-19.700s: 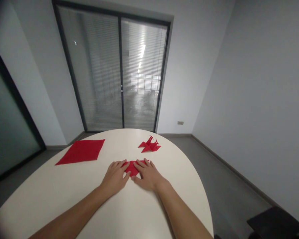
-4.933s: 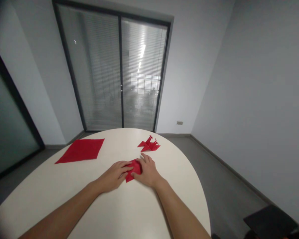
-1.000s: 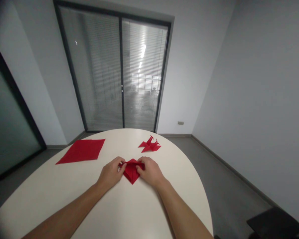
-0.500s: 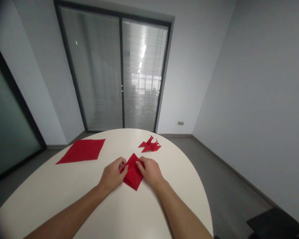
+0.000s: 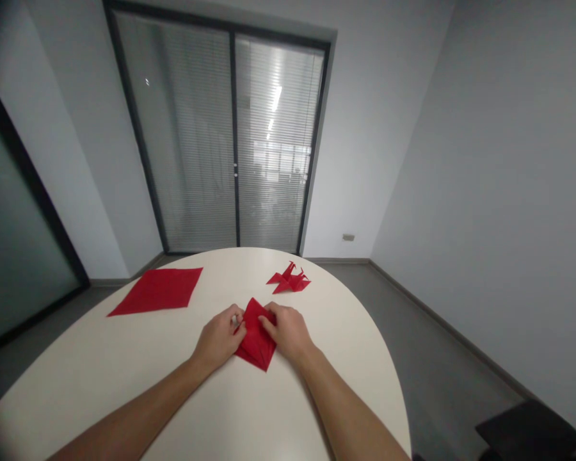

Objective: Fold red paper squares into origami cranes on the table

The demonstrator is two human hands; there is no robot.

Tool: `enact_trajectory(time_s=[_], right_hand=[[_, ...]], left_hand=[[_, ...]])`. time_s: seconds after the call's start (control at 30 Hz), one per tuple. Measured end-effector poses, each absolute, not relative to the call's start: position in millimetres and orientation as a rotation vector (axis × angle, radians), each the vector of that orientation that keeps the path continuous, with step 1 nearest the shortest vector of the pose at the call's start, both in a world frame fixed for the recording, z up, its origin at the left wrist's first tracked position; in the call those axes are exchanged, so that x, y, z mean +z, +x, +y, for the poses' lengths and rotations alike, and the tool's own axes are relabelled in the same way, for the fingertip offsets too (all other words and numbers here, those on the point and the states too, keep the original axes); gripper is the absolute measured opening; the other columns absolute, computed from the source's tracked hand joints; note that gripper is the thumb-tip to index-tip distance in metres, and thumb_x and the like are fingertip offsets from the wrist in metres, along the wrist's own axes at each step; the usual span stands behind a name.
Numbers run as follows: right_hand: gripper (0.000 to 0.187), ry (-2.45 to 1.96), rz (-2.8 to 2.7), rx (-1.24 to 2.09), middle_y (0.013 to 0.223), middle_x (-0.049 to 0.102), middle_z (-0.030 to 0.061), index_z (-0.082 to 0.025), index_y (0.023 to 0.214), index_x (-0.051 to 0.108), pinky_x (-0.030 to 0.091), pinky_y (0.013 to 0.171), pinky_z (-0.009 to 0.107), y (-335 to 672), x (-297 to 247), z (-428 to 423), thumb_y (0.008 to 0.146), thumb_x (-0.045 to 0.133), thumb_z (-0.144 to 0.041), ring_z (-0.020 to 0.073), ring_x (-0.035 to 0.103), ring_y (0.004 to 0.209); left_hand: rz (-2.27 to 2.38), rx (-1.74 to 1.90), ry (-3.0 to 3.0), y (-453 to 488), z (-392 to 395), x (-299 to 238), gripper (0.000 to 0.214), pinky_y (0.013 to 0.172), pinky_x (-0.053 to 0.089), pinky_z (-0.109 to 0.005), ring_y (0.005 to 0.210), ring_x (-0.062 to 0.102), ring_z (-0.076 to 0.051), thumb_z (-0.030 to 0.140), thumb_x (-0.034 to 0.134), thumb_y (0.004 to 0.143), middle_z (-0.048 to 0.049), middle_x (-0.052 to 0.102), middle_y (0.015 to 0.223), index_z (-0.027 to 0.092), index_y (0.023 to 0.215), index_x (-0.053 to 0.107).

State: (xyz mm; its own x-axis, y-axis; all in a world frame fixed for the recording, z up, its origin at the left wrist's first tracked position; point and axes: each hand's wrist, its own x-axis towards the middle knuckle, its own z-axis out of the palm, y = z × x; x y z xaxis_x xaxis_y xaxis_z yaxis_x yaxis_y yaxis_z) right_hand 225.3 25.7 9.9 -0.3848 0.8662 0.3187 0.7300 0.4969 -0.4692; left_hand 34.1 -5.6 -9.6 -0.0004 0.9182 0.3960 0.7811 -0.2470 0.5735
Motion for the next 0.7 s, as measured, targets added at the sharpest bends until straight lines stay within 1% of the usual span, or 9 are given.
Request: enact_trajectory(time_s=[0.1,0.2,0.27,0.4,0.53,0.7], right_hand=[[0.015,-1.312,-2.210,0.351,0.093,0.074,0.0040,-0.023,0.100,0.067,0.041,0.072,0.026,225.0,9.6,25.6,0.094,0.056,-0.032,0.0184,0.065,0.081],[0.015,-1.316,-2.200,0.348,0.091,0.074,0.0041,-0.022,0.101,0.066,0.040,0.071,0.026,224.6,9.0,26.1,0.096,0.054,-0.031,0.0182,0.065,0.080],[0.017,-1.316,-2.198,0.343,0.093,0.074,0.0044,-0.023,0.103,0.066,0.041,0.072,0.027,224.3,8.4,26.6,0.097,0.051,-0.030,0.0185,0.066,0.081],[0.022,-1.312,-2.198,0.340,0.098,0.075,0.0056,-0.023,0.107,0.066,0.042,0.075,0.028,223.8,7.9,26.7,0.099,0.047,-0.030,0.0200,0.068,0.086],[0.021,-1.309,-2.196,0.330,0.103,0.075,0.0058,-0.024,0.110,0.066,0.043,0.077,0.029,223.8,8.9,25.9,0.097,0.050,-0.029,0.0202,0.067,0.089],[0.014,-1.314,-2.136,0.341,0.097,0.073,0.0038,-0.023,0.102,0.066,0.043,0.072,0.027,225.6,8.8,27.4,0.092,0.057,-0.028,0.0182,0.064,0.081]], left_hand=[[1.772,1.091,2.075,33.7,-5.8,-11.0,0.008,0.059,0.032,-0.024,0.060,0.052,-0.013,0.017,0.057,0.084,0.0054,0.062,0.075,0.024,0.082,0.053],[1.715,1.097,2.094,34.3,-8.2,-8.7,0.004,0.060,0.034,-0.024,0.060,0.053,-0.013,0.026,0.059,0.088,0.0049,0.063,0.074,0.024,0.085,0.056],[1.684,1.104,2.107,34.9,-9.7,-6.2,0.009,0.062,0.036,-0.025,0.063,0.055,-0.014,0.030,0.056,0.091,0.0035,0.064,0.075,0.024,0.086,0.058],[1.654,1.107,2.108,35.0,-10.0,-2.9,0.015,0.064,0.040,-0.025,0.068,0.060,-0.015,0.023,0.049,0.093,0.0012,0.068,0.080,0.023,0.088,0.063],[1.673,1.108,2.055,33.7,-8.5,-3.1,0.016,0.066,0.043,-0.026,0.072,0.062,-0.016,0.020,0.052,0.091,0.0000,0.070,0.083,0.024,0.090,0.067],[1.626,1.143,2.039,33.3,-6.9,-6.5,0.019,0.070,0.046,-0.026,0.074,0.063,-0.015,0.017,0.052,0.090,-0.0007,0.072,0.092,0.023,0.094,0.070]])
